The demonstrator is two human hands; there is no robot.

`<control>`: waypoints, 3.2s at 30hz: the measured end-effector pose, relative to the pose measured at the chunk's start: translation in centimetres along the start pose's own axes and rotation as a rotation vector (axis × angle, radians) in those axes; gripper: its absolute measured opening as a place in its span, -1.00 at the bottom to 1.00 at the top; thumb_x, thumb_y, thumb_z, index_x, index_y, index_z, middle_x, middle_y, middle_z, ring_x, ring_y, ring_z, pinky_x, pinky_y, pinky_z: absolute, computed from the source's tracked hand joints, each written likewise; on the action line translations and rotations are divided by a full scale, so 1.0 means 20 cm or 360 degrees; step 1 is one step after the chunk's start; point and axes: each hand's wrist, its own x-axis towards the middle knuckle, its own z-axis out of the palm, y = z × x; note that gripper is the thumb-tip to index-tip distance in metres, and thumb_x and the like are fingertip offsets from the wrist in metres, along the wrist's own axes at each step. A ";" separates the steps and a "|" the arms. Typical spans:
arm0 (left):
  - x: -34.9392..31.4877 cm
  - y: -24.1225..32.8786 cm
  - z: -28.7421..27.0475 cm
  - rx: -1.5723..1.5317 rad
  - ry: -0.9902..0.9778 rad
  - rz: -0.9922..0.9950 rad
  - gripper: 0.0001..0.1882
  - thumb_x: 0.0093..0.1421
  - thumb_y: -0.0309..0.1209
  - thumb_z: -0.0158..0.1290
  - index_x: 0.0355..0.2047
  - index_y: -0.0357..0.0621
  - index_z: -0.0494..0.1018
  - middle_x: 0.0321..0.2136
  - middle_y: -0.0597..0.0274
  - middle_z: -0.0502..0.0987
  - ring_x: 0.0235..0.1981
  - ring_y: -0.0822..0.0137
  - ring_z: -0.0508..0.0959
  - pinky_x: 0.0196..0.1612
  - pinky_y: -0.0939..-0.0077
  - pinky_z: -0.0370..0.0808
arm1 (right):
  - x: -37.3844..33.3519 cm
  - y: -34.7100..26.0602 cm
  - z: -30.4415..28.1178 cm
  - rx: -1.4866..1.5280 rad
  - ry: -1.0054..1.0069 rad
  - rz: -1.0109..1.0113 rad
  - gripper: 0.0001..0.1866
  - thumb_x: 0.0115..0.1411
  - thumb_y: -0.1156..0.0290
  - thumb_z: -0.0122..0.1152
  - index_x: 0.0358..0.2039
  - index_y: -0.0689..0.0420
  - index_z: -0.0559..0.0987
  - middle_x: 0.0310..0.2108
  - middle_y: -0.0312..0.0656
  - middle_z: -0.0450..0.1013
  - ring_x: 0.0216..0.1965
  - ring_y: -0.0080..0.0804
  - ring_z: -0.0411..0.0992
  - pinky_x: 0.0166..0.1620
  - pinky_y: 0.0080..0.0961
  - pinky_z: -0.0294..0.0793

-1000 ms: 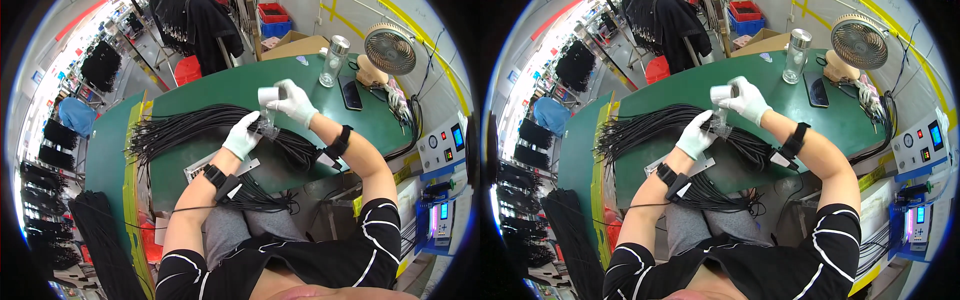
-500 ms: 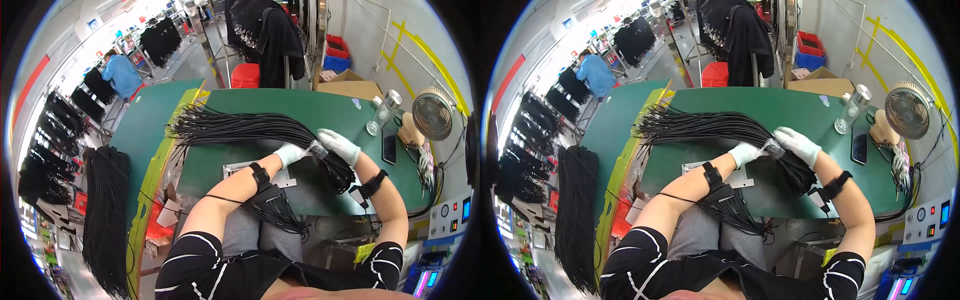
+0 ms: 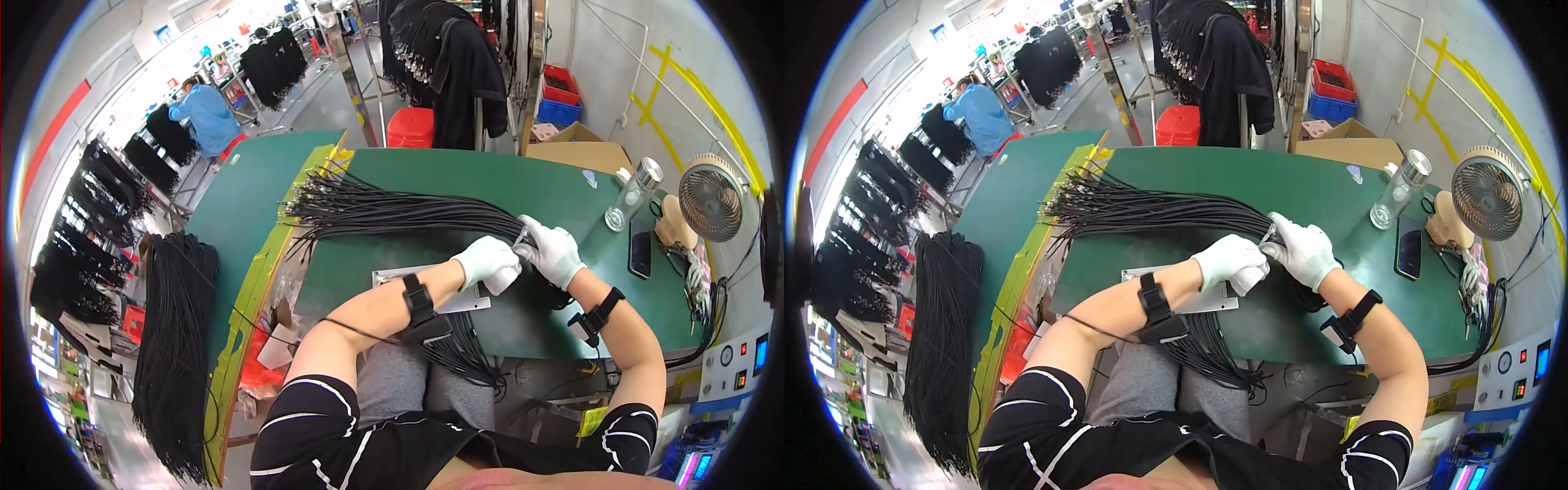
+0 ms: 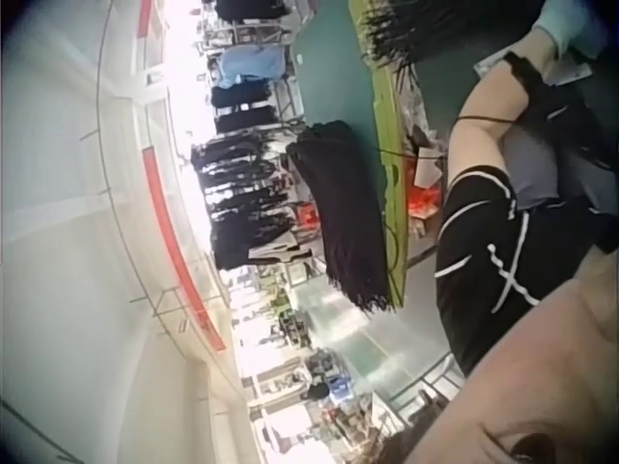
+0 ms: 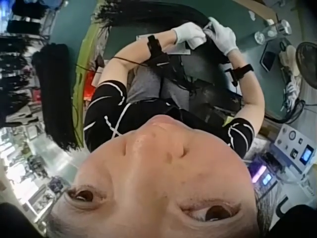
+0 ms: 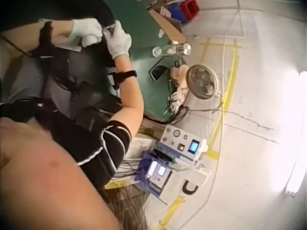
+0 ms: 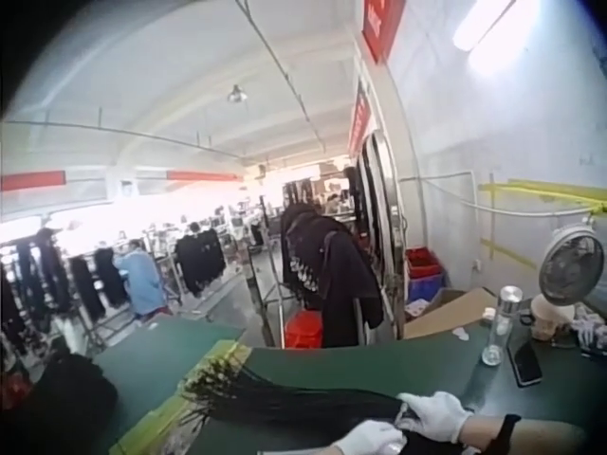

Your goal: The person places cables into a metal jig, moves the jig to a machine, and returns it to the table. They remove the cables, bundle them together, and secure the bundle with tape before repeating the process with more cables.

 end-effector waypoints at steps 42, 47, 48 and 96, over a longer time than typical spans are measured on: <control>-0.96 -0.03 -0.48 -0.1094 0.0954 0.0053 -0.72 0.35 -0.43 -0.02 -0.03 -0.37 0.48 -0.12 0.06 0.58 -0.08 0.25 0.58 0.10 0.35 0.49 | 0.11 0.00 0.14 -0.0366 -0.0307 0.0464 -0.22 -0.11 0.05 0.46 0.11 0.13 0.45 0.05 0.08 0.43 0.08 0.03 0.38 0.12 -0.21 0.40; -1.00 -0.16 -0.51 -0.1220 0.0825 -0.0073 -0.61 0.35 -0.34 0.02 0.07 -0.36 0.40 0.03 0.02 0.49 0.05 0.20 0.50 0.18 0.28 0.44 | 0.23 0.15 0.18 -0.0273 -0.0605 0.0433 -0.46 -0.12 0.10 0.40 -0.23 0.25 0.52 -0.25 0.02 0.58 -0.22 0.02 0.55 -0.12 -0.23 0.55; -1.02 -0.21 -0.54 -0.1495 0.0739 -0.0145 -0.60 0.34 -0.26 0.03 0.06 -0.31 0.42 0.04 0.05 0.49 0.08 0.20 0.47 0.19 0.29 0.41 | 0.24 0.07 0.12 -0.0082 -0.0602 0.0450 -0.53 -0.10 0.20 0.38 -0.26 0.27 0.52 -0.36 -0.02 0.57 -0.29 -0.07 0.56 -0.17 -0.27 0.55; -2.82 -0.53 -0.17 -0.2635 0.2328 -0.0309 -0.28 0.33 -0.05 0.01 0.25 -0.42 0.16 0.24 -0.04 0.27 0.29 0.00 0.27 0.27 -0.04 0.31 | 0.98 -1.81 1.15 0.1842 -0.1162 0.0348 -0.46 0.19 0.25 0.30 0.10 0.29 0.42 -0.01 -0.02 0.48 -0.02 -0.16 0.49 0.04 -0.30 0.51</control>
